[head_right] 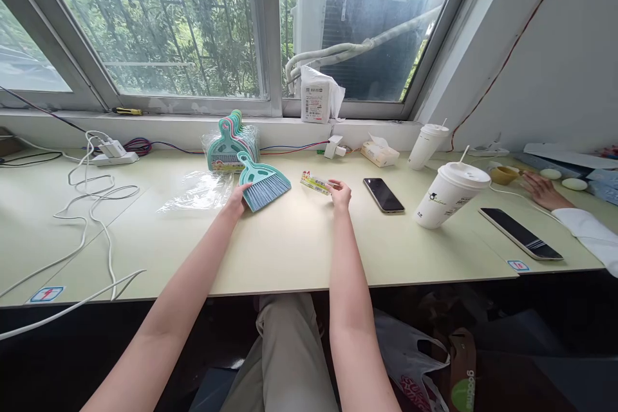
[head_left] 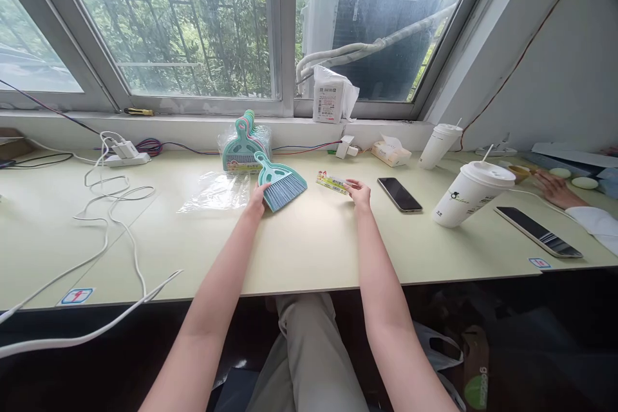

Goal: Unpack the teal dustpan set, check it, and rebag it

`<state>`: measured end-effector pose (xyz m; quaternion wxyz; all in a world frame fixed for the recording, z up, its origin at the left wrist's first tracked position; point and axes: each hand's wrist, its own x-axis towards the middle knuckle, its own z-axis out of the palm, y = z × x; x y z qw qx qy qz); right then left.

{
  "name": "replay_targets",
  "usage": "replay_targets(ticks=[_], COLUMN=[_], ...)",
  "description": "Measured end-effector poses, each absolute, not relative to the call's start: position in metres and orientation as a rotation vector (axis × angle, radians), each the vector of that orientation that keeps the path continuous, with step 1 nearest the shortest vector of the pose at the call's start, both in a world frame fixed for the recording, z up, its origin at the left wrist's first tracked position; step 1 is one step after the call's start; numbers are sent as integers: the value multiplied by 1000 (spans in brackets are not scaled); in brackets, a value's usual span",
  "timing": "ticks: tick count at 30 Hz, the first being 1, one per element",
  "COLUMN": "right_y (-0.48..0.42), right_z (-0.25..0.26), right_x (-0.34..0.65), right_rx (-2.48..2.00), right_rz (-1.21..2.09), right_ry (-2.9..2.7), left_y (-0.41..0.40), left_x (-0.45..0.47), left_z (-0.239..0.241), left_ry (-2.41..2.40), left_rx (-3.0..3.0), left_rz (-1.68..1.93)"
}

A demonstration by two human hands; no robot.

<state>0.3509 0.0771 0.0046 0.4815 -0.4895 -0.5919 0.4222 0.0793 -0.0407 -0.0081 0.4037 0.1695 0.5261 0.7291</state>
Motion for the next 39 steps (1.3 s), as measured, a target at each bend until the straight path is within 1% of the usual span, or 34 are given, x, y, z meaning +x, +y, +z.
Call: replay_targets(ticks=[4, 6, 8, 10, 13, 15, 18, 21, 24, 25, 26, 28, 30, 32, 34, 36, 37, 39], right_y=[46, 32, 25, 25, 32, 37, 38, 32, 24, 21, 18, 14, 10, 9, 11, 16, 19, 25], right_z=[29, 35, 32, 24, 12, 7, 5, 8, 12, 13, 13, 11, 6, 2, -1, -3, -4, -5], right_x=[342, 331, 318, 307, 298, 297, 300, 300, 295, 292, 288, 281, 275, 271, 271, 273, 276, 281], right_rx=[-610, -455, -447, -604, -893, -983, -1043, -1090, -1171, -1207, -1226, -1154, -936, -728, -652, -645, -658, -705], right_rz=[1456, 1614, 1644, 1500, 1139, 964, 810, 660, 506, 532, 627, 1027, 1484, 1747, 1812, 1818, 1813, 1794], right_ry=[-1616, -1760, -1884, -1935, -1893, -1888, -1943, -1999, -1842, -1738, -1633, -1490, -1397, -1289, -1174, -1109, -1088, -1054], left_y=[-43, -44, -46, -49, -55, -58, -60, -57, -55, -54, -54, -54, -55, -55, -56, -58, -60, -68], left_x=[81, 85, 90, 95, 105, 110, 115, 114, 112, 112, 112, 114, 118, 121, 119, 110, 102, 82], left_z=[-8, -7, -5, -2, 2, 3, 3, 1, 0, 0, 1, 2, 4, 8, 15, 21, 24, 26], left_ry=[1312, 1296, 1265, 1229, 1188, 1153, 1108, 1109, 1083, 1071, 1060, 1051, 1044, 1044, 1088, 1233, 1365, 1738], left_rx=[518, 556, 606, 673, 788, 880, 992, 998, 950, 933, 917, 896, 895, 921, 962, 1024, 1066, 1139], left_rz=[1819, 1807, 1798, 1763, 1642, 1561, 1498, 1520, 1598, 1627, 1657, 1698, 1712, 1700, 1643, 1583, 1598, 1741])
